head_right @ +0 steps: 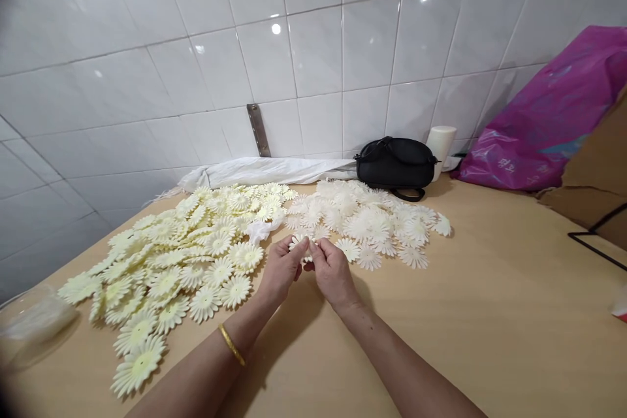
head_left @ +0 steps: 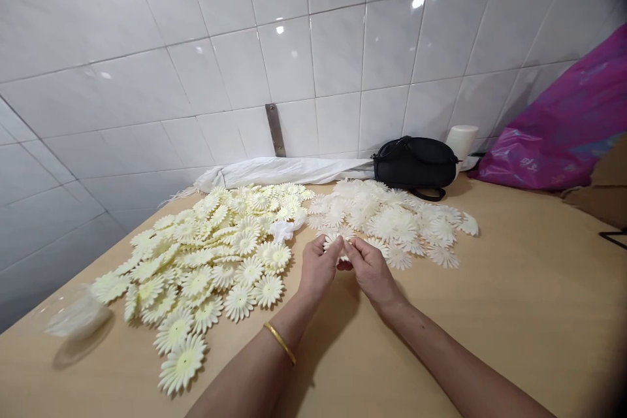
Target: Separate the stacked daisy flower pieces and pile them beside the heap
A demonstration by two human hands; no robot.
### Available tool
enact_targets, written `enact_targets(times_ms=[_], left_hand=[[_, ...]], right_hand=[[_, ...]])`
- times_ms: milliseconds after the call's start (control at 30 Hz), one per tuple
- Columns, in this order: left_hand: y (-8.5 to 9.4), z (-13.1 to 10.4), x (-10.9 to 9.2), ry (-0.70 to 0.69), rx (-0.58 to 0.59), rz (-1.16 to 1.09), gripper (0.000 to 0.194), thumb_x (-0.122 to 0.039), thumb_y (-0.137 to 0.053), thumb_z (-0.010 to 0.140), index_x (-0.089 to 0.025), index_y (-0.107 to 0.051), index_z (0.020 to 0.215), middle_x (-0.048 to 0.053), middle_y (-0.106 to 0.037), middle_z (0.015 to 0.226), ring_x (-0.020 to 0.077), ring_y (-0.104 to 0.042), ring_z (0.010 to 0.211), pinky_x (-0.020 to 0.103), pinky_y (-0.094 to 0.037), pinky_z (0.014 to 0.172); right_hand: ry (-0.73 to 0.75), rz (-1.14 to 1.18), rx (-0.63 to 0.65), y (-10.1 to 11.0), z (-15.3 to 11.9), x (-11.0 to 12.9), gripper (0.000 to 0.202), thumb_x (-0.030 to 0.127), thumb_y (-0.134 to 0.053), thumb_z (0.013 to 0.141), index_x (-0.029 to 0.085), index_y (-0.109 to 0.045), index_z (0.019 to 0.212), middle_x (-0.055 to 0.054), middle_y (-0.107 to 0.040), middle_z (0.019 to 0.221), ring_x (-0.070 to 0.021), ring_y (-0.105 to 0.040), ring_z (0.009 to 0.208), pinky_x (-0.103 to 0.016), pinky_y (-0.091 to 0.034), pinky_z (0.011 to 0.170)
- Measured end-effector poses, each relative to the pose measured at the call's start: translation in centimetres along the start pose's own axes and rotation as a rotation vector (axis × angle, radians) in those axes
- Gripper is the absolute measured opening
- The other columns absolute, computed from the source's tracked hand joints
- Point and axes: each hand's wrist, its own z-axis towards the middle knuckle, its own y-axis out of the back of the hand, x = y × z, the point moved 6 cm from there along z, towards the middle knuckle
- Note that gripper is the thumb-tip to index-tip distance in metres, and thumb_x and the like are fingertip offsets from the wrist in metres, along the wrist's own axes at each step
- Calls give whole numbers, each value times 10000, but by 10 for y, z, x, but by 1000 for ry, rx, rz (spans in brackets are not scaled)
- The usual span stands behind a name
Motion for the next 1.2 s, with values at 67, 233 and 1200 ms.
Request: enact_targets(times_ms=[67, 233, 1200], left_hand=[[3, 2, 2, 29, -9, 9, 381, -492, -552, 684, -170, -385, 566, -82, -339, 403, 29, -295, 315, 164, -238, 326], [12, 4, 8, 101, -96, 19, 525, -657, -390, 686, -199, -263, 463, -55, -278, 370, 59, -289, 331, 201, -243, 337], [-2, -5, 5, -53, 84, -181, 241, -368, -581, 708, -143, -497, 700, -38, -474, 558, 57, -415, 478, 183, -335, 460]], right_hand=[[-39, 90, 68, -6, -2, 2, 322, 457, -496, 756, 199, -398, 589, 41, -415, 570, -111, -482, 546, -270, -463, 591], [-95, 132, 174, -11, -6, 5, 304, 434, -625, 652, 194, -438, 637, 54, -440, 563, -99, -470, 536, -249, -455, 560], [-160, 166, 166, -1, -1, 10, 327, 509, -522, 730, 187, -476, 694, 36, -522, 562, -112, -521, 517, -256, -433, 531]])
